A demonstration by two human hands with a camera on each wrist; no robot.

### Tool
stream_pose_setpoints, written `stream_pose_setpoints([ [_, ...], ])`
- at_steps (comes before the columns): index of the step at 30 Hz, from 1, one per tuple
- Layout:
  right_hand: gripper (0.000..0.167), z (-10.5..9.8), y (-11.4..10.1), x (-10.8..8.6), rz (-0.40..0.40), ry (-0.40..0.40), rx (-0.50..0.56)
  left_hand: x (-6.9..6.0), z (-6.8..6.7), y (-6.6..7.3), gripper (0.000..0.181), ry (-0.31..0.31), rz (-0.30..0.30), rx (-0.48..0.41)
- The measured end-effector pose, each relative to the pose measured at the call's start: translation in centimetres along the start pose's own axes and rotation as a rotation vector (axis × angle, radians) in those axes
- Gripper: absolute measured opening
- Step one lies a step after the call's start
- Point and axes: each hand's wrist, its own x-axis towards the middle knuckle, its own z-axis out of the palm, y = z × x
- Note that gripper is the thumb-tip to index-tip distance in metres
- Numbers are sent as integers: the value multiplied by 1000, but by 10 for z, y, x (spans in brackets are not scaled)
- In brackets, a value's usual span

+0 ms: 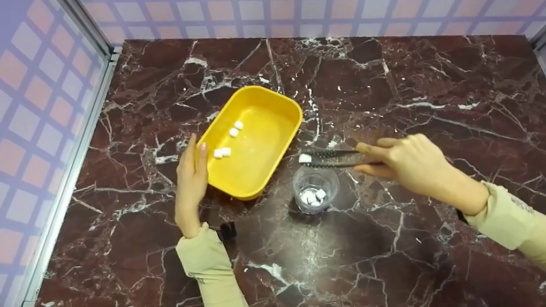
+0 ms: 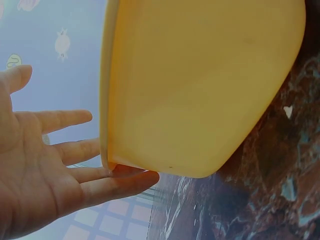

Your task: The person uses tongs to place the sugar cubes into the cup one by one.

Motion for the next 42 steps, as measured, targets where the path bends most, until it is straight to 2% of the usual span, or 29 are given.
stream_pose_setpoints([
  [14,34,27,-5,-24,15,-77,-43,1,2,-1,49,0,3,-10],
  [30,37,30,-4,-26,31,-63,-33,1,1,0,51,-11,-7,-11],
  [42,36,28,-5,-22,49,-72,12,0,0,0,49,-6,-27,-1],
])
